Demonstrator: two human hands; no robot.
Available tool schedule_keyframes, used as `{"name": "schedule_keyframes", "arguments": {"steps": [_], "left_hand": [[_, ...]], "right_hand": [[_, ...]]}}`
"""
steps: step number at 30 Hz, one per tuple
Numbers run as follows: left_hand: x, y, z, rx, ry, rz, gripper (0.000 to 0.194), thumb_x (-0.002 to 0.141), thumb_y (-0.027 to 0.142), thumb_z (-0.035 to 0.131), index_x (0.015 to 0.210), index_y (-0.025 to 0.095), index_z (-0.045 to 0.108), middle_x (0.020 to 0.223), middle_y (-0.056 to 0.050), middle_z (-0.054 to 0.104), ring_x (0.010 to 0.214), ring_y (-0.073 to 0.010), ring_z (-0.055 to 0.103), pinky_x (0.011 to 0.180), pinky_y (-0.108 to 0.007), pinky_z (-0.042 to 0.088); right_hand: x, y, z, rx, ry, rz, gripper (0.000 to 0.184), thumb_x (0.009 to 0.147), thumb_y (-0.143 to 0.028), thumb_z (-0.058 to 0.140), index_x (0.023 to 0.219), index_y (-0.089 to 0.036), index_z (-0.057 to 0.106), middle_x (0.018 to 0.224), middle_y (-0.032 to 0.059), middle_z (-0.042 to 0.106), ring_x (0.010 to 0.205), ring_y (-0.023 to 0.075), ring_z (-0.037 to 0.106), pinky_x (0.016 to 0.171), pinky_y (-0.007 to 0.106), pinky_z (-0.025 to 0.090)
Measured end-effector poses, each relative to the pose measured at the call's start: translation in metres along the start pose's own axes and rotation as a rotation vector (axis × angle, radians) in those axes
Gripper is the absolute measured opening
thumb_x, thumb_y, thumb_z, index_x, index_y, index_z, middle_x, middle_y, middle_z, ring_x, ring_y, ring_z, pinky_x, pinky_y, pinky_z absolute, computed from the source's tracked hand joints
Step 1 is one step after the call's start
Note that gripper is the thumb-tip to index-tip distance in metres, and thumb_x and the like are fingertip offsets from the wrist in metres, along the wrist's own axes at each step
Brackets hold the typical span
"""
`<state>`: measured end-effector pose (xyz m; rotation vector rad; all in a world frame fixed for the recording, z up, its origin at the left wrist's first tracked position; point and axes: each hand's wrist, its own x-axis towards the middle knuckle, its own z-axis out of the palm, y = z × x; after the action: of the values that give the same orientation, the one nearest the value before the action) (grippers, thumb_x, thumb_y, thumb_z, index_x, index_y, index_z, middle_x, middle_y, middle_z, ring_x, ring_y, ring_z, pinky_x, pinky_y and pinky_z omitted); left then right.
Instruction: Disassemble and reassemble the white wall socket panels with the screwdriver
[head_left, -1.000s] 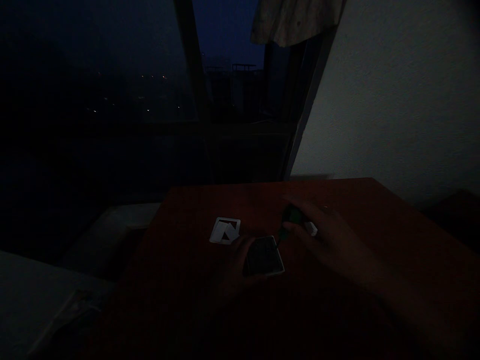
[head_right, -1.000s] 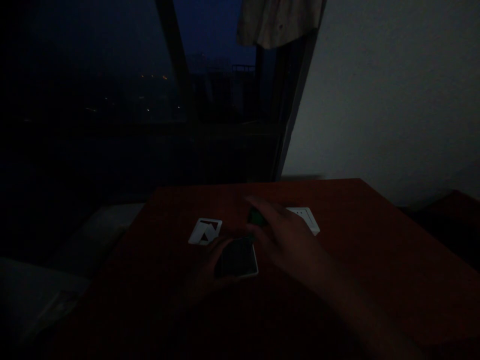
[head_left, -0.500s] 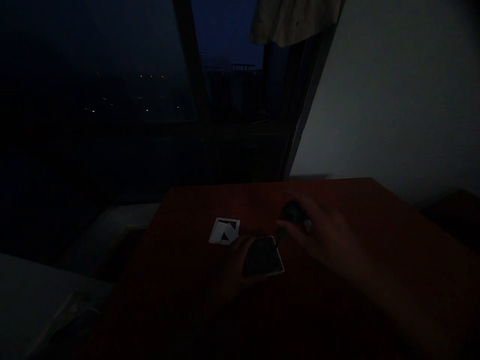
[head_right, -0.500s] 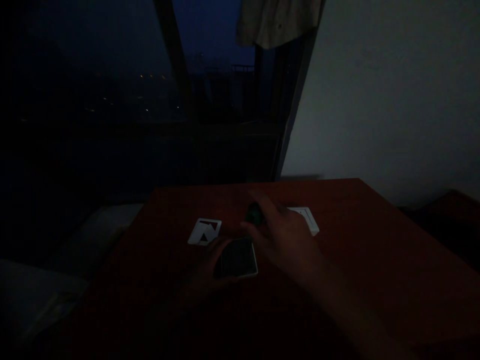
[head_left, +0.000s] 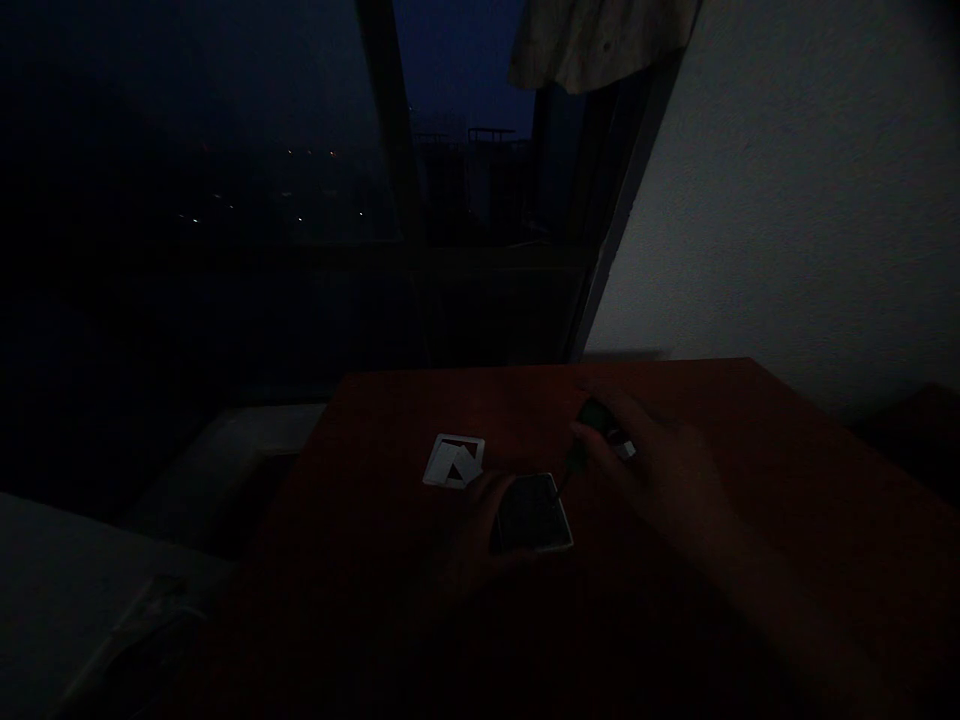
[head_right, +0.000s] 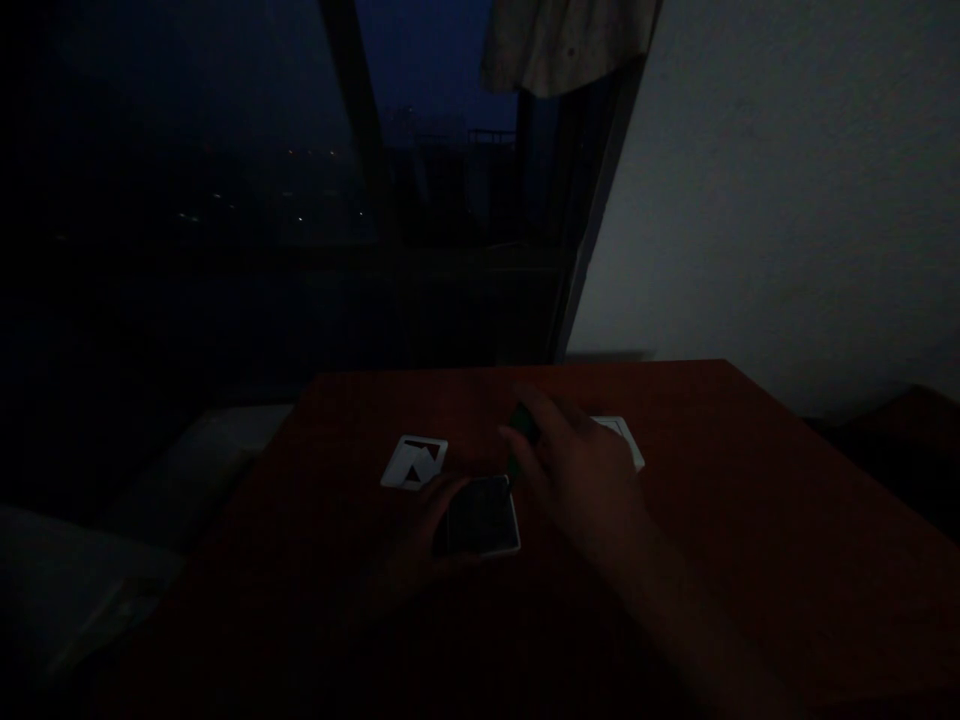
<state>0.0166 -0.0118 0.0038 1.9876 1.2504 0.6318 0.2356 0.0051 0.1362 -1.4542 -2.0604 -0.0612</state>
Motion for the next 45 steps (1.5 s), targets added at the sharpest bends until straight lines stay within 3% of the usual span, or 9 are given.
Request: {"name": "schedule_keyframes", "arguments": {"steps": [2,4,10,13,20,25,28,35,45], "left_hand": [[0.0,-0.001,0.0,0.006,0.002,0.005,0.079,0.073,0.043,0.074,0.139,0.022,0.036,0.147,-0.013,0.034,0.134,-0.0321,0.033,0.111,-0.05,0.029],[0.0,0.0,-0.001,0.011,-0.001,0.011,0.079,0.074,0.045,0.074,0.139,0.023,0.036,0.146,-0.013,0.035,0.134,-0.0325,0.034,0.11,-0.051,0.03],[0.001,0.002,-0.001,0.011,0.018,0.013,0.077,0.072,0.044,0.075,0.137,0.023,0.038,0.144,-0.012,0.038,0.131,-0.0324,0.037,0.108,-0.05,0.033],[0.0,0.002,-0.002,-0.002,0.0,0.015,0.078,0.073,0.043,0.075,0.138,0.023,0.036,0.145,-0.012,0.036,0.133,-0.0306,0.035,0.109,-0.048,0.032],[0.0,-0.003,0.001,0.009,-0.005,0.042,0.078,0.076,0.044,0.073,0.14,0.023,0.033,0.147,-0.012,0.033,0.134,-0.0308,0.033,0.111,-0.047,0.03],[0.001,-0.003,0.002,0.002,-0.009,0.01,0.08,0.074,0.045,0.074,0.139,0.022,0.035,0.146,-0.014,0.033,0.133,-0.0331,0.034,0.109,-0.05,0.032],[0.001,-0.001,0.001,-0.012,-0.014,0.007,0.081,0.073,0.043,0.074,0.14,0.021,0.034,0.146,-0.014,0.033,0.134,-0.0318,0.033,0.11,-0.049,0.031],[0.001,0.004,-0.003,-0.001,-0.007,0.034,0.076,0.074,0.044,0.074,0.138,0.024,0.037,0.143,-0.012,0.038,0.131,-0.0314,0.037,0.108,-0.049,0.032],[0.002,-0.002,0.001,0.01,0.015,0.039,0.079,0.072,0.044,0.075,0.138,0.023,0.037,0.145,-0.012,0.037,0.132,-0.0324,0.036,0.108,-0.049,0.032]], "right_hand": [[0.0,-0.002,0.004,-0.163,0.056,0.045,0.045,0.09,-0.049,0.049,0.123,-0.021,0.057,0.095,0.0094,0.071,0.069,0.0239,0.068,0.056,0.033,0.051],[-0.001,-0.003,0.004,-0.181,0.046,0.021,0.048,0.09,-0.05,0.048,0.127,-0.021,0.054,0.101,0.0107,0.07,0.075,0.0256,0.068,0.058,0.034,0.052],[-0.009,0.003,-0.01,0.214,-0.145,-0.183,0.053,0.094,-0.025,0.037,0.146,-0.026,0.027,0.134,0.0084,0.055,0.113,0.022,0.058,0.089,0.038,0.051],[-0.009,0.003,-0.01,0.193,-0.152,-0.153,0.049,0.093,-0.029,0.043,0.142,-0.027,0.035,0.124,0.0079,0.063,0.104,0.0226,0.064,0.082,0.037,0.054],[-0.005,-0.007,0.0,-0.118,0.009,-0.057,0.045,0.09,-0.051,0.048,0.122,-0.021,0.056,0.098,0.0109,0.071,0.072,0.0238,0.068,0.057,0.032,0.051],[-0.006,-0.009,-0.01,0.157,-0.149,-0.163,0.046,0.094,-0.03,0.038,0.14,-0.022,0.037,0.118,0.0109,0.065,0.098,0.0227,0.065,0.078,0.035,0.054],[-0.007,-0.008,-0.011,0.25,-0.179,-0.159,0.041,0.093,-0.028,0.042,0.134,-0.025,0.042,0.12,0.008,0.065,0.1,0.0204,0.065,0.078,0.032,0.054],[-0.008,-0.012,0.002,-0.073,0.059,-0.036,0.037,0.09,-0.047,0.049,0.113,-0.019,0.057,0.084,0.0078,0.071,0.065,0.0208,0.067,0.05,0.027,0.044],[-0.01,-0.012,0.009,-0.188,0.138,0.023,0.046,0.087,-0.062,0.045,0.099,-0.02,0.058,0.076,0.0066,0.067,0.056,0.0188,0.061,0.044,0.024,0.032]]}}
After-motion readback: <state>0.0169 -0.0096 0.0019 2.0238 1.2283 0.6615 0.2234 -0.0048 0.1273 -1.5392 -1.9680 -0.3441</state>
